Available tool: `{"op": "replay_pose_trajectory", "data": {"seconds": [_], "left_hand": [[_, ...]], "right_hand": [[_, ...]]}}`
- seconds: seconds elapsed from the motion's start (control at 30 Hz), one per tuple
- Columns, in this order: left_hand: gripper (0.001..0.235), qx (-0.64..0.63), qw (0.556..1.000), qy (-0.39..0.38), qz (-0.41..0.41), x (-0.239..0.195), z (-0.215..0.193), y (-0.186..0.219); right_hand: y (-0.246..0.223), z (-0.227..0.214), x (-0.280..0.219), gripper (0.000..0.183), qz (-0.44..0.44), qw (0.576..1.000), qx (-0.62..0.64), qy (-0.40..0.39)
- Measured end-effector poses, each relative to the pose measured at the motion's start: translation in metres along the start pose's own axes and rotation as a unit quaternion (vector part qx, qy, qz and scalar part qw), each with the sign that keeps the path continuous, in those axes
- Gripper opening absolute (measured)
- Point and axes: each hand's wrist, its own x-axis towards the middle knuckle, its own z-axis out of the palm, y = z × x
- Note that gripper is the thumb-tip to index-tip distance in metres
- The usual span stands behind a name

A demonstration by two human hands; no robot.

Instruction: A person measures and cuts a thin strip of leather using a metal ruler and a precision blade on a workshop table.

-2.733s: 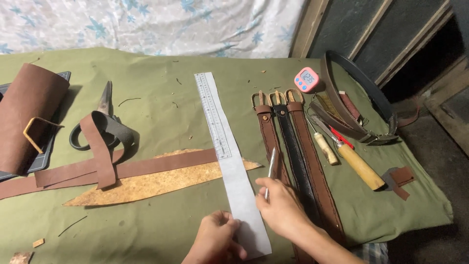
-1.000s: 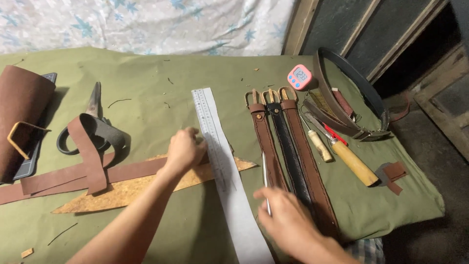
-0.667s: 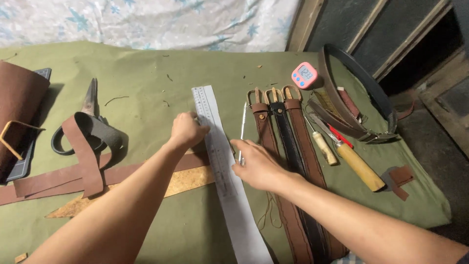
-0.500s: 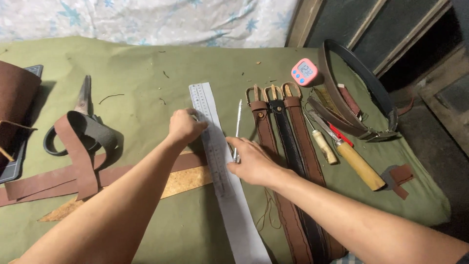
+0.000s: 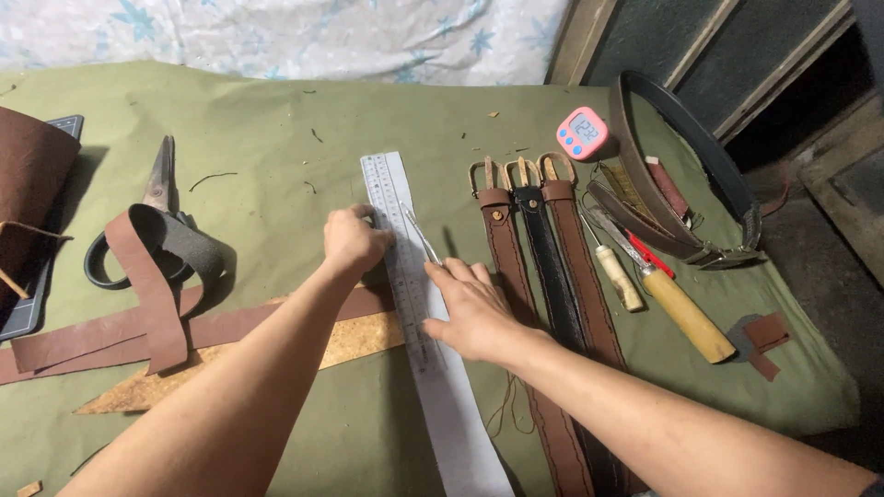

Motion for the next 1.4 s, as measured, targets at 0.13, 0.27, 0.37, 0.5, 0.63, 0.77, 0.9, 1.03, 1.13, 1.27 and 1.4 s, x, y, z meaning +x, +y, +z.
{"op": "replay_pose_trajectory", "data": {"seconds": [0.13,0.27,0.37,0.5,0.63,0.77,0.9,1.03,1.13,1.27,1.4], "left_hand": [[0.056,-0.029,1.0,0.01,-0.006,-0.011,-0.003,0.006],[0.054,-0.015,1.0,0.017,-0.001,-0.01,-0.002,0.004],[0.056,-0.034,0.999,0.016,-0.008,-0.011,-0.002,0.004],[0.056,-0.041,0.999,0.017,-0.008,-0.01,0.001,0.003],[0.053,-0.025,0.999,0.023,-0.002,-0.017,-0.005,0.008],[0.056,-0.013,0.999,0.031,0.001,-0.019,-0.006,0.007],[0.058,-0.019,0.999,0.033,0.001,-0.021,-0.006,0.008],[0.062,-0.023,0.999,0.027,0.001,-0.018,-0.004,0.006],[0.064,-0.043,0.999,0.004,-0.005,-0.015,-0.006,0.003],[0.067,-0.039,0.999,-0.03,-0.002,-0.012,-0.021,0.003],[0.068,-0.006,0.999,-0.037,-0.001,-0.01,-0.028,0.008]], "right_hand": [[-0.005,0.0,-0.003,0.081,0.0,1.0,-0.012,-0.005],[-0.004,0.003,-0.001,0.08,-0.004,1.0,-0.024,0.002],[-0.004,0.004,0.0,0.08,-0.002,0.999,-0.034,-0.004],[-0.005,0.005,0.0,0.079,-0.004,1.0,-0.03,-0.004],[-0.005,0.006,0.001,0.079,0.005,0.999,-0.039,-0.01],[-0.028,-0.012,-0.019,0.087,0.017,0.999,-0.038,-0.026],[-0.029,-0.009,-0.019,0.091,0.017,0.998,-0.058,-0.033],[-0.03,-0.005,-0.019,0.092,0.034,0.999,-0.035,-0.024],[-0.019,-0.001,-0.019,0.081,0.02,1.0,0.02,0.012],[0.03,0.016,-0.004,0.039,-0.064,0.971,0.058,0.223],[0.014,0.006,-0.026,0.033,0.013,0.969,0.158,0.188]]}}
